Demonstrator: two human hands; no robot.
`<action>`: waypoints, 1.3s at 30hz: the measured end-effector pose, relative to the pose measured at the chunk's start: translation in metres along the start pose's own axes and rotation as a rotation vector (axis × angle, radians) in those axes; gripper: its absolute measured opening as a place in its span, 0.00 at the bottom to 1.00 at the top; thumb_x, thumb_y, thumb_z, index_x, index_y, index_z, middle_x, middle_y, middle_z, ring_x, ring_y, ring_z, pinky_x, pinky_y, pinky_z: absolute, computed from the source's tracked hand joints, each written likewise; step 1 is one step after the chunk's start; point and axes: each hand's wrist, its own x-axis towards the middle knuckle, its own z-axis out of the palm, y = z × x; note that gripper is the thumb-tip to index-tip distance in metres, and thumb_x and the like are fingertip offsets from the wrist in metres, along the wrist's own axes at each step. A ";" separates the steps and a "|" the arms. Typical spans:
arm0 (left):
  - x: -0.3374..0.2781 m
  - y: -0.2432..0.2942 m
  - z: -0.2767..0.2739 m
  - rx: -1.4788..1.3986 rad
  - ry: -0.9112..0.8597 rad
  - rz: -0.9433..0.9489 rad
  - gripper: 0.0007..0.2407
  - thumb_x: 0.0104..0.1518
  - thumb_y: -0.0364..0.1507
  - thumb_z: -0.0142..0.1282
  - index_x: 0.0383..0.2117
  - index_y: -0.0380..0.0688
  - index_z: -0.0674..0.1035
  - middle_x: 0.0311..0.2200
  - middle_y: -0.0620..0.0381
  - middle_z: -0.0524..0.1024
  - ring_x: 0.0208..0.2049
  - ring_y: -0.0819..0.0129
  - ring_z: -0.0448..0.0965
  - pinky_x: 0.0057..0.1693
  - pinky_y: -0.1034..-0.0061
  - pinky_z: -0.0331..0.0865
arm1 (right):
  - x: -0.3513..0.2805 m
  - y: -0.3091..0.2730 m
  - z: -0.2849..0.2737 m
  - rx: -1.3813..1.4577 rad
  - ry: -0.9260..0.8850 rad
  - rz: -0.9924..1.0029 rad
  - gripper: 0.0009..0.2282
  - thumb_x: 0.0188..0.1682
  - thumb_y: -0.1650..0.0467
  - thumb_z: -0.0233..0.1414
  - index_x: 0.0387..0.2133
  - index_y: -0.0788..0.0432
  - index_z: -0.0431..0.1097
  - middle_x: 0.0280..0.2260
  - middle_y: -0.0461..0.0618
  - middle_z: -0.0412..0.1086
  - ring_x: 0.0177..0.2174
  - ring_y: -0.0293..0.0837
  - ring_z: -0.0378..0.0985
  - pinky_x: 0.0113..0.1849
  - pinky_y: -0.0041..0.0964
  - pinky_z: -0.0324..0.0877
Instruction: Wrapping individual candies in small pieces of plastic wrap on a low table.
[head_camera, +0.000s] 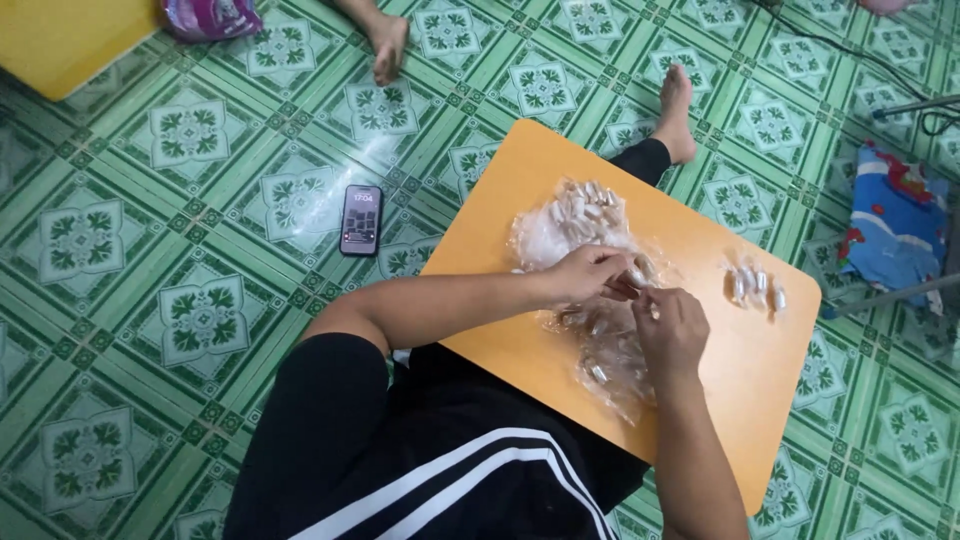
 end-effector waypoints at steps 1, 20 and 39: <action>0.002 -0.002 -0.002 -0.003 -0.002 0.002 0.10 0.66 0.30 0.51 0.36 0.31 0.77 0.32 0.35 0.79 0.34 0.49 0.85 0.41 0.64 0.82 | 0.001 -0.001 0.000 -0.003 -0.001 -0.003 0.05 0.44 0.79 0.61 0.29 0.60 0.74 0.24 0.49 0.68 0.24 0.51 0.73 0.28 0.43 0.70; 0.005 -0.008 -0.013 0.304 -0.119 0.229 0.13 0.68 0.38 0.50 0.35 0.40 0.80 0.32 0.50 0.81 0.38 0.70 0.82 0.44 0.74 0.80 | 0.012 -0.016 -0.027 0.526 -0.341 0.553 0.03 0.52 0.78 0.58 0.37 0.63 0.78 0.29 0.56 0.77 0.28 0.53 0.81 0.30 0.41 0.73; -0.018 0.041 0.009 0.749 -0.378 0.728 0.16 0.68 0.35 0.46 0.21 0.45 0.73 0.36 0.53 0.77 0.38 0.61 0.76 0.48 0.70 0.72 | 0.008 0.003 -0.021 0.700 -0.445 0.504 0.04 0.50 0.74 0.61 0.27 0.58 0.75 0.24 0.51 0.66 0.21 0.44 0.71 0.27 0.36 0.66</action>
